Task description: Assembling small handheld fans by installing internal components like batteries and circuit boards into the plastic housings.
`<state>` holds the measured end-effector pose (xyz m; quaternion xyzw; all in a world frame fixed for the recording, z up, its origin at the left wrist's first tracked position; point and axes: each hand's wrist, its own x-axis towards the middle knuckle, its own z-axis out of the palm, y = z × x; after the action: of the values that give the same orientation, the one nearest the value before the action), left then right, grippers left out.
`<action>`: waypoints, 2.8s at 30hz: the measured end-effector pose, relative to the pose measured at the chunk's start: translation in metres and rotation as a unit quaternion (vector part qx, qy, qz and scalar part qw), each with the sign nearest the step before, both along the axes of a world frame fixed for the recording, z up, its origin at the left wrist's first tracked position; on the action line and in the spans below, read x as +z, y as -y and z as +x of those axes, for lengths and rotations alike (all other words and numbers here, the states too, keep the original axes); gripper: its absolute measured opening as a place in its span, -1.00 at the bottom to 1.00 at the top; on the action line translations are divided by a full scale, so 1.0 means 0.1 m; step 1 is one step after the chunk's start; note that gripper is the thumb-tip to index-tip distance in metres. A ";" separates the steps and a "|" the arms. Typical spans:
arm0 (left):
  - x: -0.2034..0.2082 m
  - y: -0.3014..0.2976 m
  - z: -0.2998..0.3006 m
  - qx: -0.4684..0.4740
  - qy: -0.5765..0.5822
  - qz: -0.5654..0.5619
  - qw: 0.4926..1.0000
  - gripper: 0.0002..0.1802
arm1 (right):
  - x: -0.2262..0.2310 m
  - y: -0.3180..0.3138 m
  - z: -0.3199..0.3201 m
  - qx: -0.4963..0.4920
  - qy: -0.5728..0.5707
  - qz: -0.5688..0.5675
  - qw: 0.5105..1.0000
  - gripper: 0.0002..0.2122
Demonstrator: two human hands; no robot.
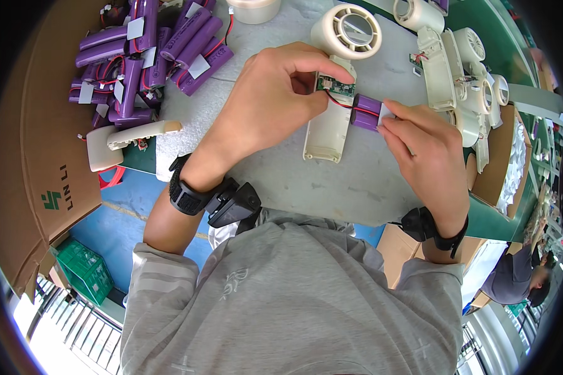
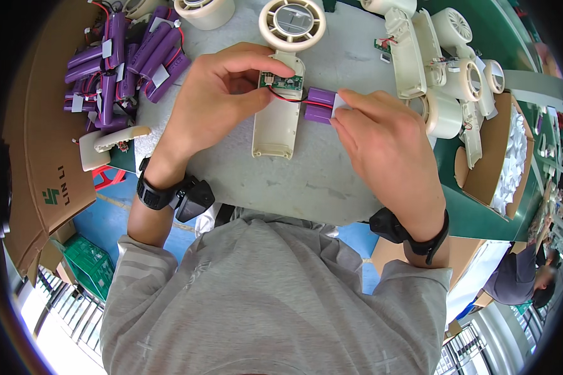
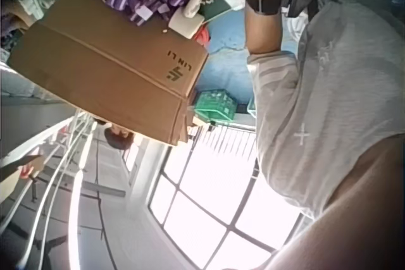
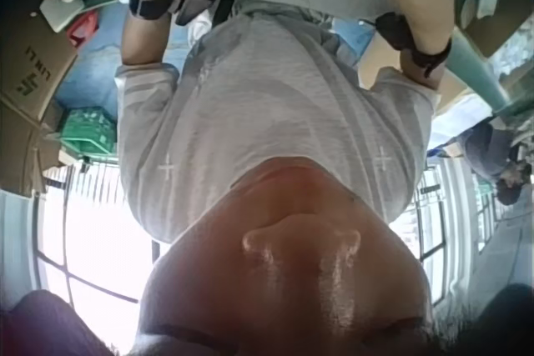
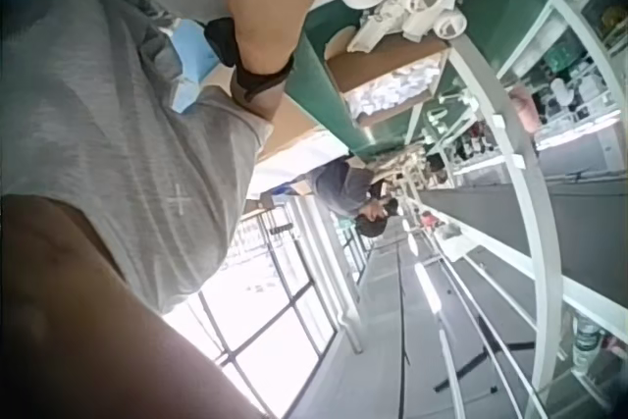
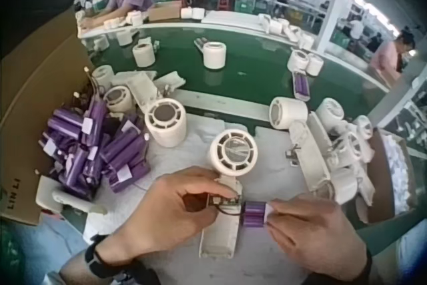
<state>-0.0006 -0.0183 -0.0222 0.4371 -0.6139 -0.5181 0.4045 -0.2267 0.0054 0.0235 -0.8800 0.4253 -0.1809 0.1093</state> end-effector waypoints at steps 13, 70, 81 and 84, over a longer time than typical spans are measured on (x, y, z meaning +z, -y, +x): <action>0.02 0.01 0.02 -0.007 0.029 0.000 1.000 -0.68 | 0.04 0.07 -0.03 -0.009 0.018 0.038 0.999 -0.87; 0.04 0.04 0.06 -0.033 0.003 0.001 0.999 -0.65 | -0.08 0.08 0.10 0.030 0.069 0.060 0.995 -0.52; 0.18 0.03 0.08 -0.057 0.130 -0.098 0.985 -0.65 | 0.13 0.04 -0.09 0.056 0.344 0.610 0.712 -0.42; 0.17 0.04 0.09 -0.060 0.150 -0.127 0.979 -0.66 | 0.12 0.04 -0.10 0.049 0.374 0.704 0.601 -0.36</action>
<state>0.0083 -0.0219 -0.0051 0.4176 -0.7533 -0.3878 0.3284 -0.2366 0.0013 0.0355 -0.4052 0.2993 -0.1334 0.8535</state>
